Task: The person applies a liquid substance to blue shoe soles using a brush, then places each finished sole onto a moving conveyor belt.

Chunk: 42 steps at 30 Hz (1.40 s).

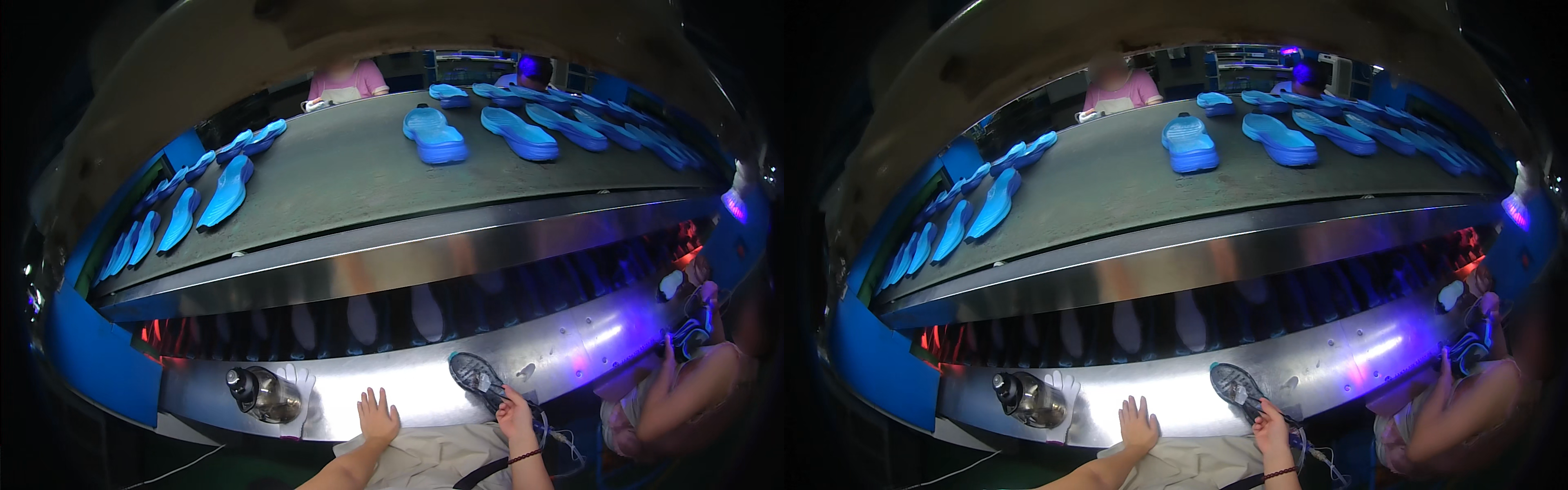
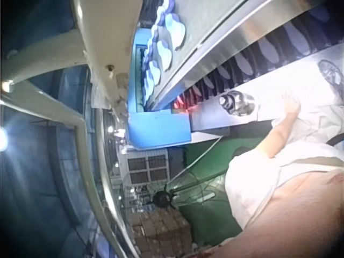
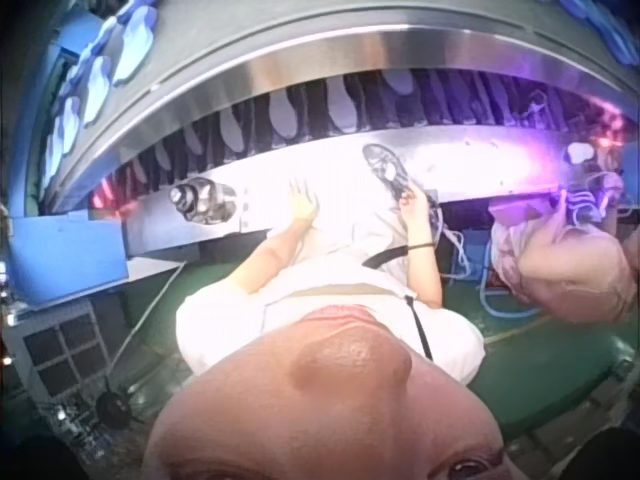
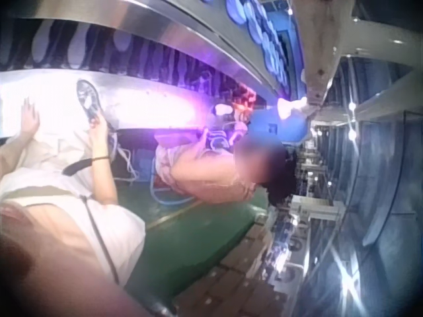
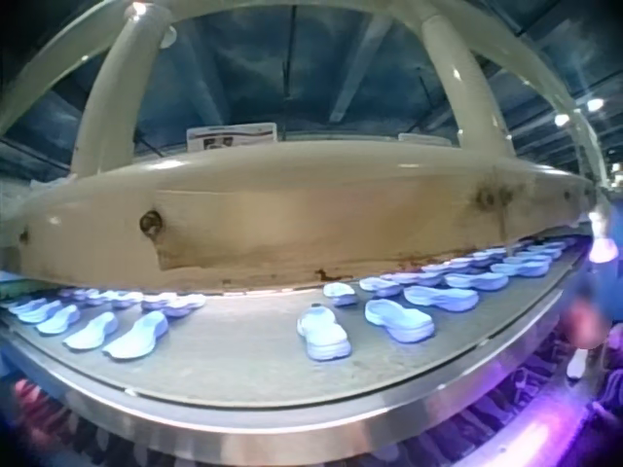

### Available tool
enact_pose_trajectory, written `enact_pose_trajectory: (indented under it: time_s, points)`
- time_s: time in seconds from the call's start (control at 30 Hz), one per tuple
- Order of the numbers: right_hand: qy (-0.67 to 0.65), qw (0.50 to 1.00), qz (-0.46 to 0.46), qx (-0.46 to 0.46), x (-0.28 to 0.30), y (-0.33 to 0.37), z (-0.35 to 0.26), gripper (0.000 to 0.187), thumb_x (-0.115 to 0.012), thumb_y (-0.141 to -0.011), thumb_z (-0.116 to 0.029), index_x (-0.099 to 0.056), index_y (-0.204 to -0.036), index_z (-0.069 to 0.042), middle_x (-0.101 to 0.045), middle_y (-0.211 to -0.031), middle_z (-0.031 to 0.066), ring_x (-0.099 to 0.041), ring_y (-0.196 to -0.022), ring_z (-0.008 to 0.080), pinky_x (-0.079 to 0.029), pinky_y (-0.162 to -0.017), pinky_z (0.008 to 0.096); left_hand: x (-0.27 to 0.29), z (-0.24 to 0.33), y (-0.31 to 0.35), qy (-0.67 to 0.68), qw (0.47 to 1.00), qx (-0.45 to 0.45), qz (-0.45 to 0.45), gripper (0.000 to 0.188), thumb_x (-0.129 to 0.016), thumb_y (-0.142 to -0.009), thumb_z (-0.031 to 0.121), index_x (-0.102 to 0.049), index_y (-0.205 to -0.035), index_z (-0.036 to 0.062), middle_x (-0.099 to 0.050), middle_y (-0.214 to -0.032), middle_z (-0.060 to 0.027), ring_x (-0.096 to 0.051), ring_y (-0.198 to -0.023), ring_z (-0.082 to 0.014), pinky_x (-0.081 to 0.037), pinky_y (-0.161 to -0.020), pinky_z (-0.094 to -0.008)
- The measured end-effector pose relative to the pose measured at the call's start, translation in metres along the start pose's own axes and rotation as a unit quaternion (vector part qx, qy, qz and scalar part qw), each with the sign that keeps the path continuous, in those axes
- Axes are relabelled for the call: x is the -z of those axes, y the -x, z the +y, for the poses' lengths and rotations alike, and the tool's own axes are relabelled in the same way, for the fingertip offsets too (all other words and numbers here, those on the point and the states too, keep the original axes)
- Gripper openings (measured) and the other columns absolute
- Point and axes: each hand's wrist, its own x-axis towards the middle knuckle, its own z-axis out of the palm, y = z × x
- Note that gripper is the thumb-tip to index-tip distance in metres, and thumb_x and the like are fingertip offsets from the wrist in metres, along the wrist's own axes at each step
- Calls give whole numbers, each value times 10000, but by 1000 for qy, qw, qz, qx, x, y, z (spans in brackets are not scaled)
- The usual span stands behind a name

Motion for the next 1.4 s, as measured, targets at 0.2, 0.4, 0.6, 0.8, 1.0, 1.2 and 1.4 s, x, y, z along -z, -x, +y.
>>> enact_pose_trajectory:
  time_s: [0.2,0.4,0.6,0.8,1.0,1.2,1.4]
  points:
    - [-5,1000,5,9,-1,-7,4,174,-640,-786,-142,-600,-952,-109,-527,-699,-19,-457,-550,89,-341,-462,201,-1,-4,1,4,1000,6,4,572,-432,-827,321,-352,-1333,66,-245,-1395,-235,-191,-1297,-392,-115,-1067,-477]
    - [-2,999,8,35,8,-20,16,192,-633,-805,-170,-590,-984,-119,-548,-746,-18,-484,-598,85,-355,-487,192,1,-2,3,2,1000,8,-6,573,-427,-831,322,-345,-1339,70,-248,-1394,-233,-186,-1299,-391,-117,-1067,-477]
    - [-52,998,-27,-1,2,-22,14,272,-628,-803,-197,-567,-1060,-131,-598,-917,45,-512,-669,108,-389,-542,203,-1,2,-2,-8,1000,-10,10,570,-430,-829,311,-347,-1334,62,-256,-1387,-240,-198,-1291,-401,-123,-1063,-486]
    - [-104,994,22,-26,1,-28,23,240,-586,-812,-142,-533,-1029,-56,-605,-974,129,-567,-670,134,-423,-544,205,-2,1,3,-7,1000,-7,23,560,-451,-814,278,-367,-1317,47,-273,-1371,-248,-224,-1273,-419,-147,-1051,-501]
    - [-120,992,43,-20,4,-35,28,215,-590,-822,-156,-533,-988,-31,-614,-955,153,-600,-691,148,-460,-546,202,7,6,-1,10,1000,-5,-4,564,-438,-821,292,-360,-1324,50,-241,-1389,-247,-197,-1287,-412,-115,-1062,-489]
    - [-120,991,53,-30,10,-41,29,268,-593,-842,-244,-540,-1037,-69,-592,-1005,146,-575,-702,163,-459,-551,231,6,5,-6,8,1000,1,-4,574,-445,-815,307,-368,-1317,39,-252,-1378,-262,-198,-1281,-430,-116,-1058,-498]
    - [-108,992,57,-36,18,-60,38,366,-596,-832,-275,-527,-1005,40,-623,-925,151,-593,-606,138,-455,-491,212,-3,-2,0,6,1000,13,-11,578,-442,-809,303,-378,-1311,24,-254,-1374,-273,-178,-1292,-433,-98,-1060,-498]
